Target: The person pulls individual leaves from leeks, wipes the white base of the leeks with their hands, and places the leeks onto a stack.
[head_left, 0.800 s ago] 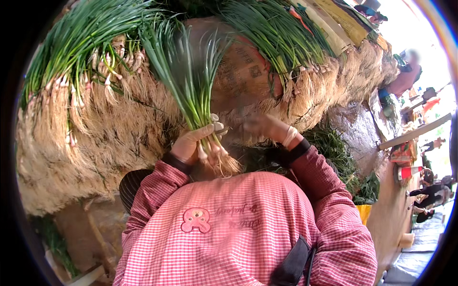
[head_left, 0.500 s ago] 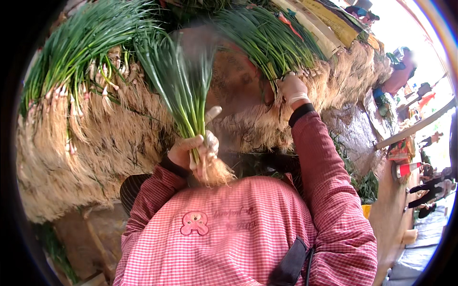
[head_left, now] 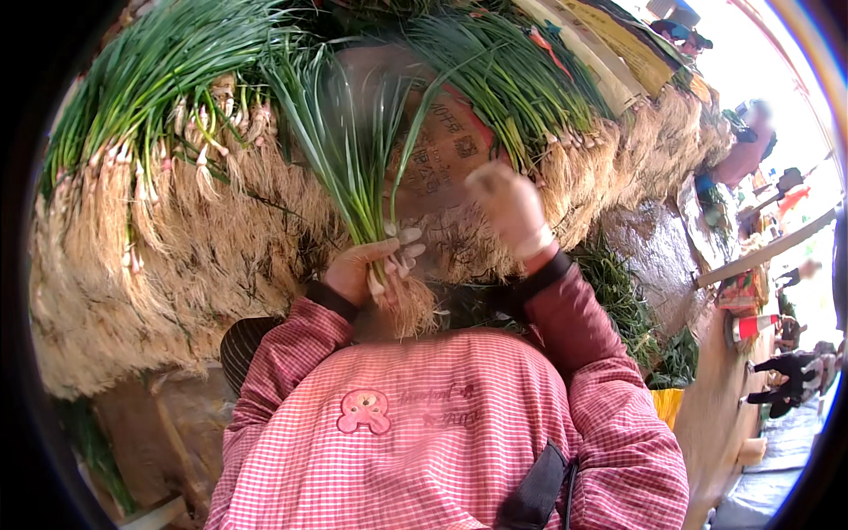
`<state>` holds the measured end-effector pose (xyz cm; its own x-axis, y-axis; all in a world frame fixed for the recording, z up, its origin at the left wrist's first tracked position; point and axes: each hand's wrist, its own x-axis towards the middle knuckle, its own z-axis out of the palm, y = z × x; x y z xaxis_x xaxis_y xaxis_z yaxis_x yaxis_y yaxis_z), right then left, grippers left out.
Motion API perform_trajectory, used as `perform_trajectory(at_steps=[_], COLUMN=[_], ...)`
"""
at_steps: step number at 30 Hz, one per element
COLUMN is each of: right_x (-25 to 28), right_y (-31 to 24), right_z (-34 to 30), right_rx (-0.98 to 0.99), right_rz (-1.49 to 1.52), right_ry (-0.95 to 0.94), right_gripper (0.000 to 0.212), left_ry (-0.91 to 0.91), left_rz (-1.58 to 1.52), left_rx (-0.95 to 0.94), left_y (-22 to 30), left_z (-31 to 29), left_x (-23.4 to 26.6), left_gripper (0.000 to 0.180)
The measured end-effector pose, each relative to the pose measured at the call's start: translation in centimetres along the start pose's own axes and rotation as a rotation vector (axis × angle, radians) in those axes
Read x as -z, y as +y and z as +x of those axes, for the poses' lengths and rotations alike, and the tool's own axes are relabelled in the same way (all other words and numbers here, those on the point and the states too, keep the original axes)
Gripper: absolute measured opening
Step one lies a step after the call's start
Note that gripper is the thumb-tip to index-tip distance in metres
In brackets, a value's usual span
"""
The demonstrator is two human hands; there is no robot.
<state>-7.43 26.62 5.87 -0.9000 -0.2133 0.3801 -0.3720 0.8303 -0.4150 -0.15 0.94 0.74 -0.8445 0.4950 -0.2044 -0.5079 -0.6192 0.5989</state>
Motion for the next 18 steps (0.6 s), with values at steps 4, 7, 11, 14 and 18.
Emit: perform_trajectory(at_steps=[4, 7, 11, 14, 18], right_x=[2.7, 2.2, 3.0, 0.7, 0.3], right_y=[6.3, 7.4, 6.1, 6.4, -1.0], right_z=[5.0, 7.1, 9.9, 9.4, 4.6], right_rx=[-0.292, -0.203, -0.131, -0.11, 0.056], right_rz=[-0.659, -0.72, -0.015, -0.183, -0.405], right_ry=[-0.085, -0.352, -0.121, -0.235, 0.011], right_gripper=[0.027, 0.023, 0.025, 0.034, 0.032], left_ry=[-0.1, -0.214, -0.181, -0.24, -0.258], left_rz=[-0.08, -0.032, 0.045, 0.048, -0.029], left_rx=[-0.031, -0.1, -0.232, -0.204, -0.199], left_y=[0.1, 0.3, 1.4, 1.4, 0.5], left_z=[0.3, 0.2, -1.0, 0.1, 0.4], left_x=[1.0, 1.5, -1.0, -0.5, 0.3], left_gripper=[0.04, 0.047, 0.059, 0.07, 0.076])
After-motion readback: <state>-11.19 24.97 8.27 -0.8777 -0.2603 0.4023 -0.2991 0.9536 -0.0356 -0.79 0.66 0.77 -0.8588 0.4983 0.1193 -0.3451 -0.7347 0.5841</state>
